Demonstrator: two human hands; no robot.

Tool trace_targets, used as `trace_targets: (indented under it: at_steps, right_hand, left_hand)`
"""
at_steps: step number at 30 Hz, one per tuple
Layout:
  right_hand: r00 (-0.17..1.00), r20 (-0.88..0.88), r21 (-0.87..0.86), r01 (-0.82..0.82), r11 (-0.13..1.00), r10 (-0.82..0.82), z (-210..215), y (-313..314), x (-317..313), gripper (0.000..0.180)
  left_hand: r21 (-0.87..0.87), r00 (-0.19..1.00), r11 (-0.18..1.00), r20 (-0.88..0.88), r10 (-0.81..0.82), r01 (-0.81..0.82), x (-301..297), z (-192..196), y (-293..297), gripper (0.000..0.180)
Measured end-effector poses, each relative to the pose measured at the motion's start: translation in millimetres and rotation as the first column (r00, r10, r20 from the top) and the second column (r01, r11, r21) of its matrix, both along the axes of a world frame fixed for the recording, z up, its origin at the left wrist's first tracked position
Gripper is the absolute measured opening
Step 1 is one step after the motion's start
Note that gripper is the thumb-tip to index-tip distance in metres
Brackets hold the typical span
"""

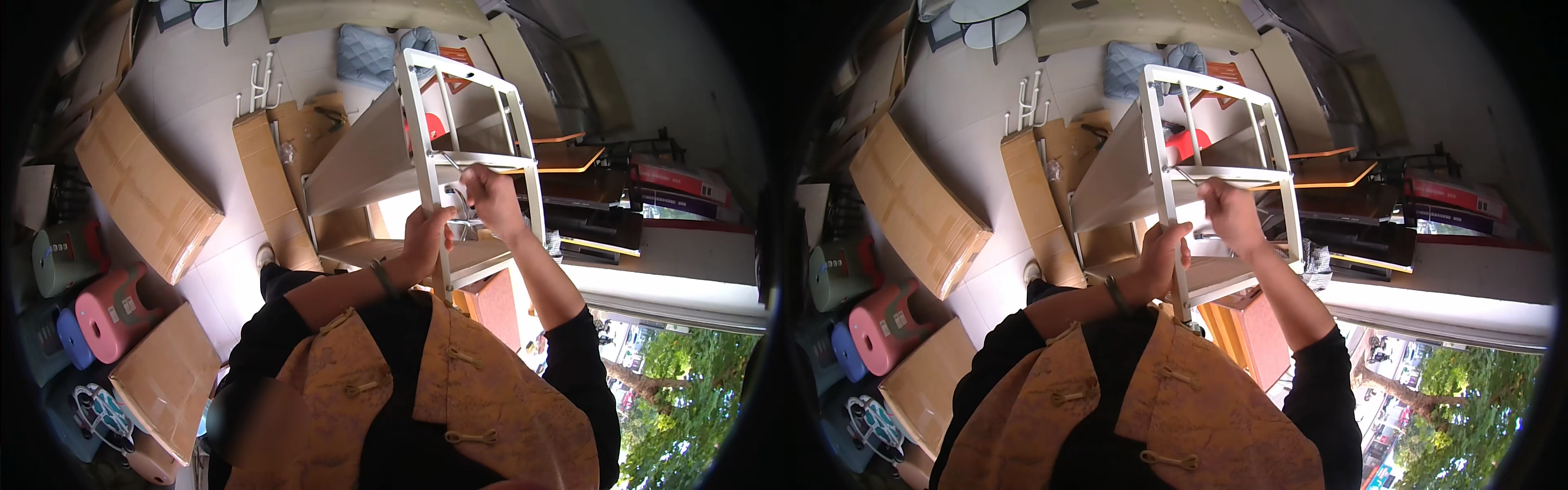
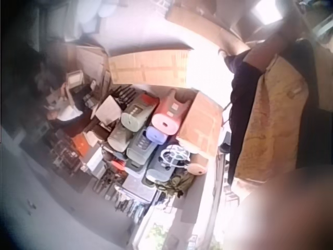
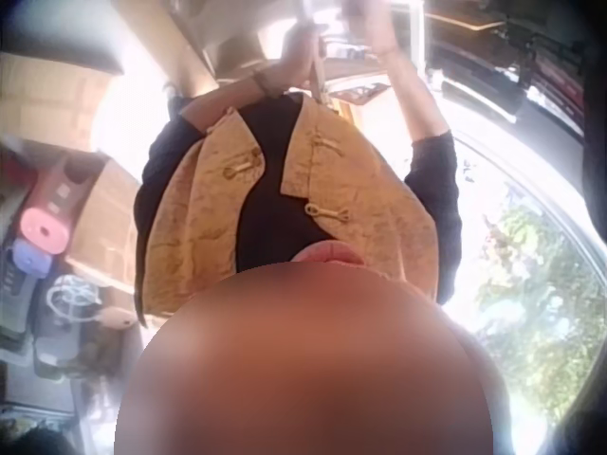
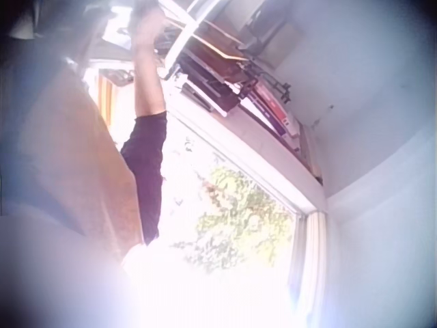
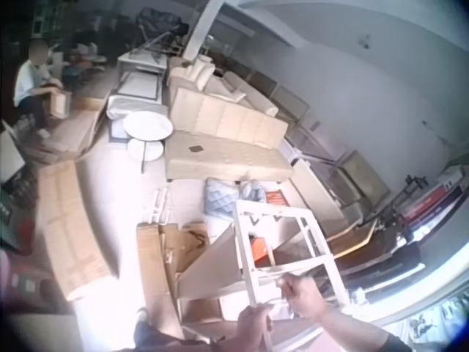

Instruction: The person assembles a white metal shelving unit by attaching wheels to the frame and securing joints with screws. They repeatedly reposition the frame, insert fasteners, and tighten connections by hand.

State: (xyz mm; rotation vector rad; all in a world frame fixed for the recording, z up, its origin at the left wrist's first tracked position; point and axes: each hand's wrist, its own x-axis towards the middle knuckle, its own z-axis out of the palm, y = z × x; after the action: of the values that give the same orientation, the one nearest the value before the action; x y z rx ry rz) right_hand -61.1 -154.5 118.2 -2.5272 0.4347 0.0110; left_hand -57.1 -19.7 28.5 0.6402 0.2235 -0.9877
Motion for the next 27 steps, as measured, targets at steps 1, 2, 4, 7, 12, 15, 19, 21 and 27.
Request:
trace_targets:
  at_steps: [1, 2, 4, 7, 12, 15, 19, 21, 27]
  right_hand:
    - [0.995, -0.009, -0.010, -0.095, 0.995, 0.094, 1.2, 9.5, -9.2, 0.023]
    - [0.979, -0.010, 0.000, -0.203, 0.979, 0.203, 3.2, 17.0, -13.4, 0.020]
    - [0.930, -0.101, -0.333, -0.367, 0.868, 0.354, 11.6, 22.9, -10.3, 0.016]
    - [0.838, -0.259, -0.419, -0.545, 0.726, 0.480, 30.2, 19.5, 8.5, 0.017]
    - [0.659, -0.197, -0.684, -0.622, 0.380, 0.726, 50.6, 17.7, 44.0, 0.047]
    - [0.538, -0.301, -0.674, -0.704, 0.224, 0.788, 49.1, 24.1, 61.1, 0.052]
    - [0.630, -0.439, -0.627, -0.726, 0.284, 0.641, 36.6, 37.0, 86.9, 0.041]
    - [0.812, -0.336, -0.682, -0.559, 0.472, 0.477, 23.6, 43.5, 112.5, 0.043]
    - [0.934, -0.356, -0.076, 0.004, 0.997, -0.031, 14.2, 23.9, 140.0, 0.036]
  left_hand:
    - [-0.019, 1.000, 1.000, 0.005, 0.000, 0.000, -0.3, -0.2, 0.3, 0.027]
    - [-0.035, 1.000, 0.999, 0.007, 0.006, -0.006, 0.1, -0.6, 0.6, 0.027]
    - [-0.055, 0.999, 0.998, 0.035, 0.002, 0.000, 1.9, -1.4, 1.1, 0.026]
    - [-0.080, 0.997, 0.997, 0.081, -0.012, 0.019, 4.5, -2.9, 3.0, 0.024]
    - [-0.120, 1.000, 0.993, 0.010, -0.007, 0.008, 3.6, -3.7, 3.7, 0.019]
    - [-0.097, 1.000, 0.995, 0.000, 0.015, -0.014, 3.0, -2.7, 3.0, 0.018]
    - [-0.065, 1.000, 0.998, 0.001, 0.004, -0.004, 1.2, -0.8, 2.1, 0.019]
    - [-0.057, 1.000, 0.998, 0.014, 0.024, -0.023, -1.1, 0.8, 2.2, 0.019]
    - [-0.046, 0.998, 0.997, 0.022, 0.054, -0.053, -3.4, 4.0, 5.6, 0.018]
